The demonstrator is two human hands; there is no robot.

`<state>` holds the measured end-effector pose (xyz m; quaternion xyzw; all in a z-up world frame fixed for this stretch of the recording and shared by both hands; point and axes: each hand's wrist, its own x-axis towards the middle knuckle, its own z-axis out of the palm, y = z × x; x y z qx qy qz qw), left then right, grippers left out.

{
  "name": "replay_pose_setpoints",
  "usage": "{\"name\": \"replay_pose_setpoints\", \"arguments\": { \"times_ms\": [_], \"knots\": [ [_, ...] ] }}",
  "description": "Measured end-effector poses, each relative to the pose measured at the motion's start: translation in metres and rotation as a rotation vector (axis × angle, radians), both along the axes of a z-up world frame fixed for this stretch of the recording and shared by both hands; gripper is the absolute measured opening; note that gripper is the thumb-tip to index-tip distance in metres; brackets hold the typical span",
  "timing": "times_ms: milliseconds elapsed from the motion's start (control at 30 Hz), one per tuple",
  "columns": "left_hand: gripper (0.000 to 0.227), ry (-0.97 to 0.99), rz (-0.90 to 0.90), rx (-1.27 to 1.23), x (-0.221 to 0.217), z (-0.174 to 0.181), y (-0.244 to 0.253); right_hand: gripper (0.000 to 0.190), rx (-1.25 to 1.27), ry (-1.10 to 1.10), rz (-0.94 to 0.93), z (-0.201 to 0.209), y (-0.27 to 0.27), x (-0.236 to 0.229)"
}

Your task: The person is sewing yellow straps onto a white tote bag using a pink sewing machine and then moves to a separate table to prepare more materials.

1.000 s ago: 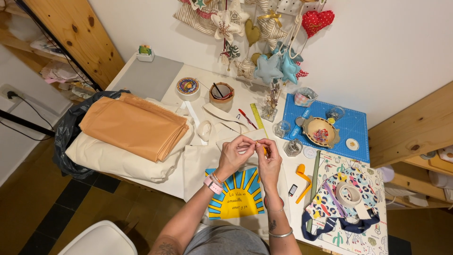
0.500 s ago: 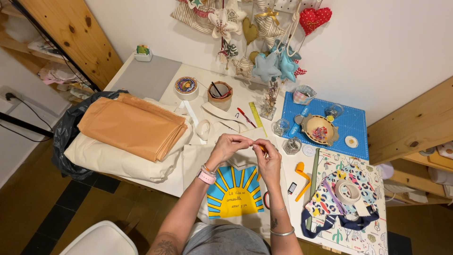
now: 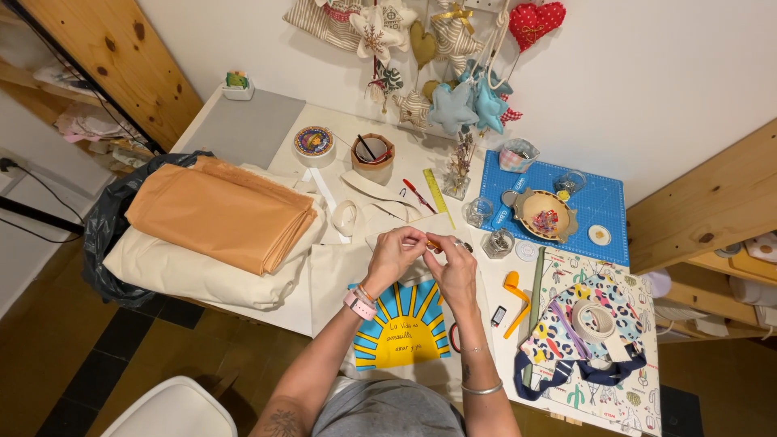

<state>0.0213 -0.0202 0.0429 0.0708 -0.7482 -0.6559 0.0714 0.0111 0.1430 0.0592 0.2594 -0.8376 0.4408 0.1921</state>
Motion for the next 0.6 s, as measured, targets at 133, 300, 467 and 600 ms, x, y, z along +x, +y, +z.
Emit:
{"name": "replay_pose_setpoints", "arguments": {
  "times_ms": [133, 300, 467, 600],
  "knots": [
    [0.019, -0.076, -0.025, -0.070, -0.013, -0.018, -0.011, 0.016, 0.084, 0.019, -0.046, -0.023, 0.002, -0.011],
    [0.025, -0.131, 0.101, 0.195, -0.025, -0.022, -0.066, 0.010, 0.089, -0.132, -0.048, -0.045, 0.034, -0.033],
    [0.038, -0.040, -0.039, 0.721, -0.014, 0.007, -0.082, 0.014, -0.070, -0.371, 0.026, -0.022, 0.024, -0.029],
    [0.072, -0.099, -0.312, 0.411, 0.003, 0.011, -0.034, 0.019, -0.190, -0.510, 0.113, -0.012, -0.013, -0.027]
  ]
}}
